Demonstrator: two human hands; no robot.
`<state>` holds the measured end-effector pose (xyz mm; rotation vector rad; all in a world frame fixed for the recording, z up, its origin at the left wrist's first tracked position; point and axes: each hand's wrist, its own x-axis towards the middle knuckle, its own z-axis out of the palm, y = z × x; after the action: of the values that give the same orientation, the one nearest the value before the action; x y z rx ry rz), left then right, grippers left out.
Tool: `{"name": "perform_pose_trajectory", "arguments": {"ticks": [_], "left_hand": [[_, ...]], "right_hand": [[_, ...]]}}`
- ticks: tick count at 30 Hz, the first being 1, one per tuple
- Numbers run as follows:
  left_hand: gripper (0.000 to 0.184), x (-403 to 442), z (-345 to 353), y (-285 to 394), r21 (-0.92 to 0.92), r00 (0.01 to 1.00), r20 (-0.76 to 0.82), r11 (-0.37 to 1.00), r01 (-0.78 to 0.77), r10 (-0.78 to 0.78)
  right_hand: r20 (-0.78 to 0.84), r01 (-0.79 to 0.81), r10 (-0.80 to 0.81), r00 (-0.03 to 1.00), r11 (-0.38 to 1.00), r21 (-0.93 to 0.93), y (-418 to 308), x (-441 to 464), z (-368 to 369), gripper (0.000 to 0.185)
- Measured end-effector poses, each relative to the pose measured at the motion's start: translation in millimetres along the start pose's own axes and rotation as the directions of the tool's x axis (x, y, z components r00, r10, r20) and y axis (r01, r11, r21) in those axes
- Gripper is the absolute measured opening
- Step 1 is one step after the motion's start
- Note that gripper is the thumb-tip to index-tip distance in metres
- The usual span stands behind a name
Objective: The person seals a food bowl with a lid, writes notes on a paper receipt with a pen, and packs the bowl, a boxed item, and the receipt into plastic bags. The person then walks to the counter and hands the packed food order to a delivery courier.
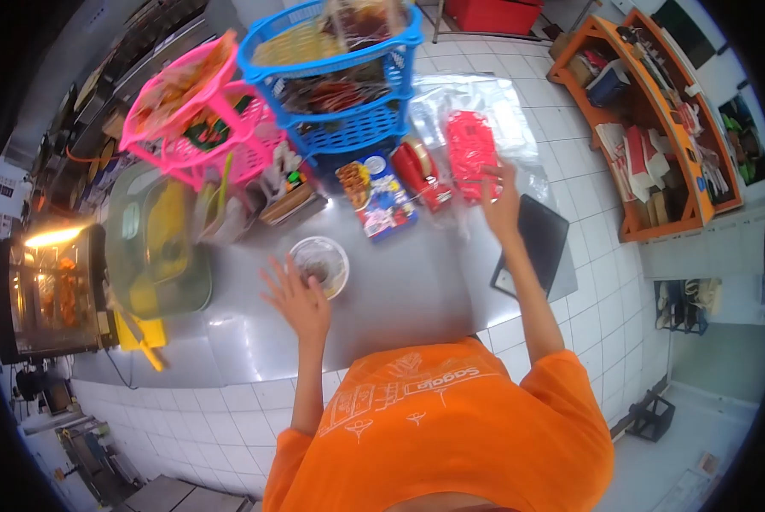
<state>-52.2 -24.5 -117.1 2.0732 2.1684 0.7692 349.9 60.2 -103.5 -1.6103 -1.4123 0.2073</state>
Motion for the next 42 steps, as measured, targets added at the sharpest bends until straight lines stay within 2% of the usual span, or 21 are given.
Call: {"name": "perform_pose_trajectory", "arguments": {"ticks": [1, 3, 6, 8, 9, 10, 11, 14, 15, 17, 18, 19, 25, 28, 32, 35, 36, 38, 39, 40, 42], "left_hand": [[0.056, 4.2, 2.2, 19.3, -0.038, 1.000, -0.009, 0.999, -0.002, 0.001], [0.052, 12.2, 4.0, 64.8, -0.108, 1.000, -0.024, 0.994, 0.003, -0.006], [0.045, 49.1, 16.6, 166.8, -0.338, 0.980, -0.003, 0.923, -0.187, 0.197], [0.040, 79.8, 47.8, 233.3, -0.485, 0.949, 0.003, 0.830, -0.276, 0.317], [0.040, 96.9, 64.8, 262.3, -0.538, 0.921, 0.037, 0.784, -0.309, 0.388], [0.044, 114.3, 85.5, 288.9, -0.483, 0.881, 0.087, 0.794, -0.371, 0.465], [0.048, 127.9, 109.1, 311.5, -0.431, 0.836, 0.141, 0.793, -0.431, 0.530], [0.065, 149.6, 199.8, 343.1, -0.170, 0.839, 0.304, 0.892, -0.418, 0.451], [0.069, 153.3, 210.2, 348.1, -0.097, 0.850, 0.359, 0.921, -0.377, 0.386], [0.079, 160.6, 229.6, 353.9, 0.055, 0.862, 0.448, 0.956, -0.289, 0.235], [0.081, 162.3, 236.8, 351.2, 0.084, 0.866, 0.440, 0.950, -0.302, 0.236], [0.084, 161.7, 242.5, 345.2, 0.114, 0.869, 0.436, 0.944, -0.310, 0.233], [0.070, 151.8, 241.7, 337.9, 0.124, 0.877, 0.398, 0.932, -0.340, 0.267], [0.060, 151.4, 243.1, 339.0, 0.120, 0.887, 0.381, 0.938, -0.326, 0.259], [0.054, 148.5, 245.7, 338.4, 0.093, 0.901, 0.341, 0.944, -0.317, 0.269], [0.053, 146.2, 246.6, 335.9, 0.078, 0.904, 0.331, 0.947, -0.311, 0.270], [0.053, 145.1, 247.5, 333.6, 0.076, 0.905, 0.326, 0.947, -0.312, 0.272], [0.055, 144.6, 249.8, 330.3, 0.076, 0.908, 0.307, 0.944, -0.322, 0.285], [0.056, 144.6, 251.0, 329.0, 0.075, 0.909, 0.297, 0.942, -0.326, 0.291], [0.057, 144.6, 252.0, 328.9, 0.079, 0.911, 0.303, 0.945, -0.317, 0.280], [0.059, 145.9, 252.9, 329.5, 0.082, 0.914, 0.313, 0.952, -0.296, 0.258]], "right_hand": [[-0.029, -0.106, 0.106, 0.994, 0.994, 0.016, 36.0, 23.8, -12.8, 0.048], [0.038, -0.229, 0.230, 0.972, 0.973, -0.024, 114.2, 67.2, -7.5, 0.050], [0.259, -0.458, 0.411, 0.874, 0.875, 0.156, 145.1, 111.2, 13.0, 0.054], [0.263, -0.328, 0.261, 0.929, 0.909, 0.257, 167.9, 117.3, 30.9, 0.053], [0.358, -0.405, 0.286, 0.889, 0.855, 0.324, 157.2, 117.8, 26.1, 0.052], [0.454, -0.482, 0.296, 0.840, 0.790, 0.377, 147.5, 120.6, 16.2, 0.052], [0.434, -0.391, 0.202, 0.878, 0.825, 0.408, 179.4, 117.2, 32.9, 0.050], [0.601, -0.370, 0.096, 0.794, 0.860, 0.351, 185.7, 137.9, 12.4, 0.047], [0.521, -0.325, 0.136, 0.842, 0.900, 0.290, 182.0, 148.5, 7.3, 0.045], [0.466, -0.100, -0.035, 0.884, 0.960, 0.263, 191.5, 172.4, 11.6, 0.047], [0.444, 0.011, -0.123, 0.888, 0.969, 0.246, 196.3, 181.4, 16.9, 0.048], [0.399, 0.216, -0.268, 0.877, 0.961, 0.172, 200.1, 187.4, 23.7, 0.054], [0.672, 0.316, -0.317, 0.670, 0.940, 0.128, 202.7, 217.5, 41.4, 0.076], [0.696, 0.343, -0.354, 0.625, 0.925, 0.162, 197.5, 219.1, 28.3, 0.085], [0.653, 0.418, -0.338, 0.678, 0.908, 0.037, 198.5, 209.0, 37.6, 0.072], [0.584, 0.464, -0.412, 0.699, 0.883, 0.066, 208.6, 204.4, 47.9, 0.059], [0.584, 0.303, -0.338, 0.738, 0.939, 0.160, 205.4, 208.2, 44.4, 0.057], [0.609, -0.039, -0.184, 0.771, 0.942, 0.334, 197.9, 221.1, 31.9, 0.052], [0.576, -0.101, -0.159, 0.802, 0.914, 0.392, 194.7, 226.9, 25.8, 0.044], [0.620, -0.231, -0.149, 0.770, 0.842, 0.488, 190.7, 234.7, 18.6, 0.039], [0.674, -0.312, -0.199, 0.711, 0.770, 0.557, 170.1, 239.6, -8.0, 0.032]]}}
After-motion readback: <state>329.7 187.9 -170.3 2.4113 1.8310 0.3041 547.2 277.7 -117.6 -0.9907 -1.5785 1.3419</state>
